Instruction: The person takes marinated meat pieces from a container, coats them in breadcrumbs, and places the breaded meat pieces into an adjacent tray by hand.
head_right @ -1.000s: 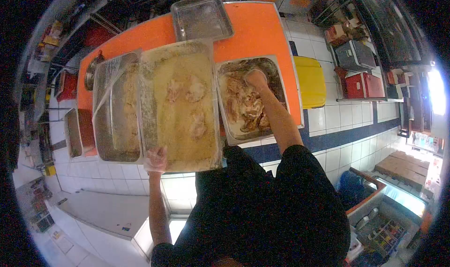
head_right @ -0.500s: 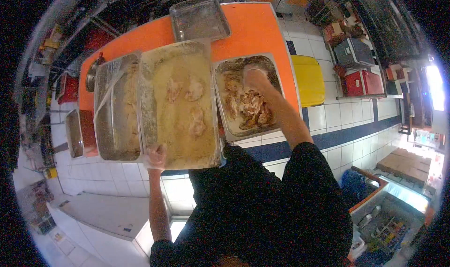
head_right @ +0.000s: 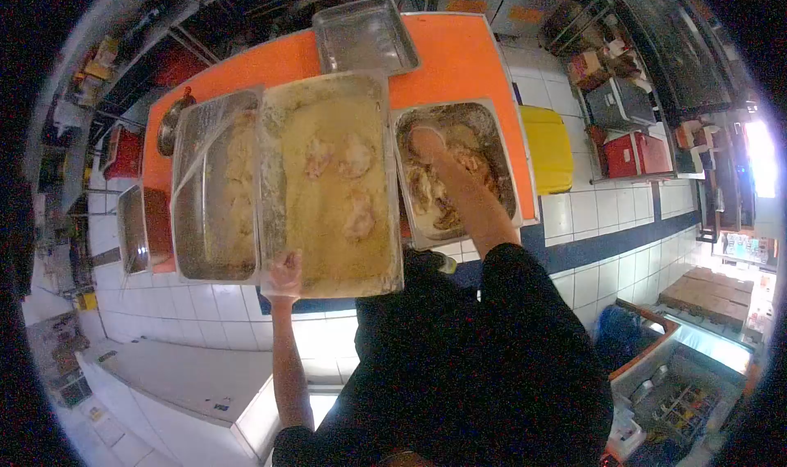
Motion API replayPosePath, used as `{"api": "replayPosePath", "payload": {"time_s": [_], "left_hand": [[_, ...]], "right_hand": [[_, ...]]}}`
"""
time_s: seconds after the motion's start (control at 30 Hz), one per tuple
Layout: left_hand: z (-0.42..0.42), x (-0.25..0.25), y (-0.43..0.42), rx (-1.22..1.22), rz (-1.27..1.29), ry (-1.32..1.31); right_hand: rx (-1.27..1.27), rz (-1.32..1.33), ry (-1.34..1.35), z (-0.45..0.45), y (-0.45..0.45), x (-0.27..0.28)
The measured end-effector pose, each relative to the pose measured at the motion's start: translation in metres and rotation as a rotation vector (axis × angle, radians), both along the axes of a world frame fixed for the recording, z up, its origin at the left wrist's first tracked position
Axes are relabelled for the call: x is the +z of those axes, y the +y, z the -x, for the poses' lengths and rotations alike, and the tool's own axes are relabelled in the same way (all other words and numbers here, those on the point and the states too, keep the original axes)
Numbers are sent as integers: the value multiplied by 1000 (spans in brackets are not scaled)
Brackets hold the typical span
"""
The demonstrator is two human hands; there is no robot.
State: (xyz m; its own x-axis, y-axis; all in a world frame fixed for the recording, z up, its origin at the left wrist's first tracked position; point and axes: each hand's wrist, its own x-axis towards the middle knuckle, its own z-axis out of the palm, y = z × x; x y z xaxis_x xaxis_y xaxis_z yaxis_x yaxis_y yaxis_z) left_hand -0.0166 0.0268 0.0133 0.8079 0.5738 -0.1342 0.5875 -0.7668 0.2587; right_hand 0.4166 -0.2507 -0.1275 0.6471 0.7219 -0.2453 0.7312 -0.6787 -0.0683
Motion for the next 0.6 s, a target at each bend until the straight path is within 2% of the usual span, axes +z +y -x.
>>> {"api": "replayPosePath", "payload": {"time_s": [0.03,0.1,0.17,0.27,0.3,0.33,0.4,0.47,0.53,0.57,0.6], "left_hand": [[11,-23,8,52,93,-77],[10,-33,8,110,197,-173],[0,-9,3,-26,-11,18],[-4,3,-5,62,129,18],[6,-15,1,53,130,20],[19,-46,12,-91,-57,-31],[14,-47,14,-227,-250,-88],[-7,6,-6,32,-36,123],[-11,17,-5,32,21,72],[-10,16,-7,27,72,24],[-6,9,-8,35,85,18]], "right_hand": [[13,41,8,11,5,11],[33,64,24,7,0,28],[40,40,37,5,-12,48],[7,25,58,19,-30,86],[-20,25,56,26,-31,101],[-64,17,48,36,-31,119],[-147,-34,-8,50,-32,141],[-125,-94,-93,56,-41,138],[142,178,-77,40,-48,131],[153,191,-82,34,-47,135],[130,354,18,26,-46,140]]}}
